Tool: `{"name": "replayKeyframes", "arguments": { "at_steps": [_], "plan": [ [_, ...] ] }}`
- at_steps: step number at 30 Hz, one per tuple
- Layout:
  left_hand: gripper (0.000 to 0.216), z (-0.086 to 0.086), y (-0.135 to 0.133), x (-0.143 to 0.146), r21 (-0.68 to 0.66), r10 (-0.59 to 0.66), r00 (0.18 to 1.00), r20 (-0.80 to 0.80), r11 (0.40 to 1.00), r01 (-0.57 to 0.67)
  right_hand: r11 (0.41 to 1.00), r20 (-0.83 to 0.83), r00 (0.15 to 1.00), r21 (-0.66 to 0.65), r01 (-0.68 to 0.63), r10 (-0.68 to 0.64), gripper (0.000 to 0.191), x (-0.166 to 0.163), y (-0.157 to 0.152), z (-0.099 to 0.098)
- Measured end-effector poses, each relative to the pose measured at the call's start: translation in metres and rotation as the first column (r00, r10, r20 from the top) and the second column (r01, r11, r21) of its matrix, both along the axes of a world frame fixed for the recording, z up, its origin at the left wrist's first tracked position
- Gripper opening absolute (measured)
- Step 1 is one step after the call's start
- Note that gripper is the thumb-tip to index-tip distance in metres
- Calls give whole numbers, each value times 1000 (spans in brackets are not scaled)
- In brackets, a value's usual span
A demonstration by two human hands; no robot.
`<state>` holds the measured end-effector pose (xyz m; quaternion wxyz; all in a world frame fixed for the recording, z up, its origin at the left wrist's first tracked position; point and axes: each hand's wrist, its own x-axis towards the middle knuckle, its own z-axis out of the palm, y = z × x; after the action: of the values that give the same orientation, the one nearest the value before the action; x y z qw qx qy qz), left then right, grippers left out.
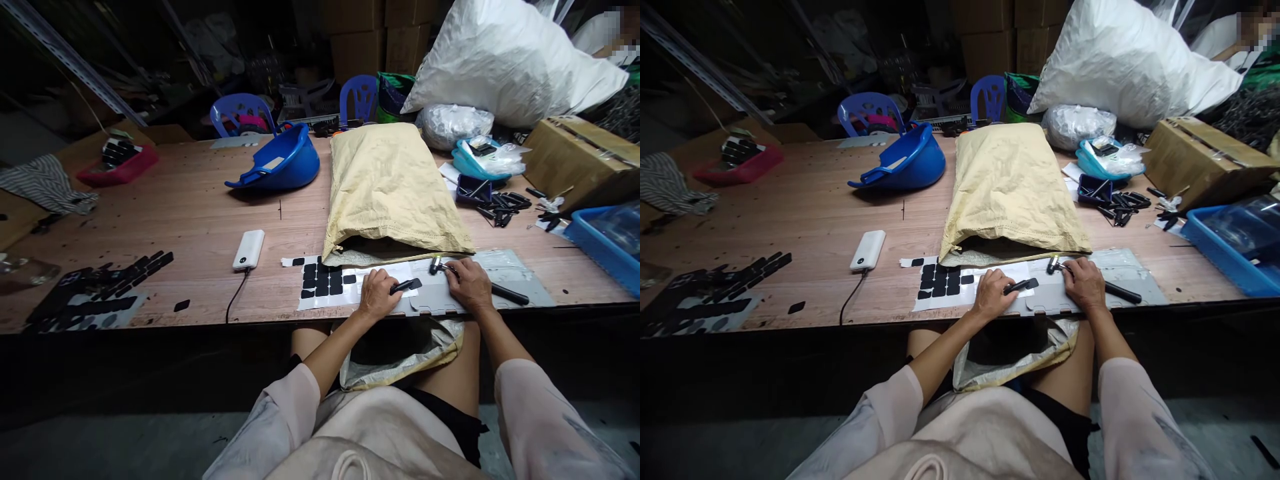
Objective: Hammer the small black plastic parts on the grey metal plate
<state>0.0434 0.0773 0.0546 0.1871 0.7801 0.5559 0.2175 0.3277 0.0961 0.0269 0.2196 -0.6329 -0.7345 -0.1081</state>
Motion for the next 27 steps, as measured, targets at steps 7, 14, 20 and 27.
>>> {"name": "replayKeyframes", "arguments": {
  "at_steps": [7, 14, 20, 27],
  "plan": [
    [18, -10, 6, 3, -35, -5, 998, 67, 999, 8, 1000, -11, 1000, -4, -1, 1, 26, -1, -1, 1],
    [16, -12, 11, 4, -106, -7, 993, 121, 994, 20, 1000, 13, 1000, -27, -11, 11, 26, 3, 2, 2],
    [16, -10, 11, 4, -124, 1, 993, 122, 992, 14, 999, -184, 982, -21, -42, 37, 30, -21, -20, 16],
    [14, -11, 12, 5, -136, 11, 992, 129, 991, 6, 985, -389, 911, -43, -165, 135, 34, -59, -52, 22]
  ]
}}
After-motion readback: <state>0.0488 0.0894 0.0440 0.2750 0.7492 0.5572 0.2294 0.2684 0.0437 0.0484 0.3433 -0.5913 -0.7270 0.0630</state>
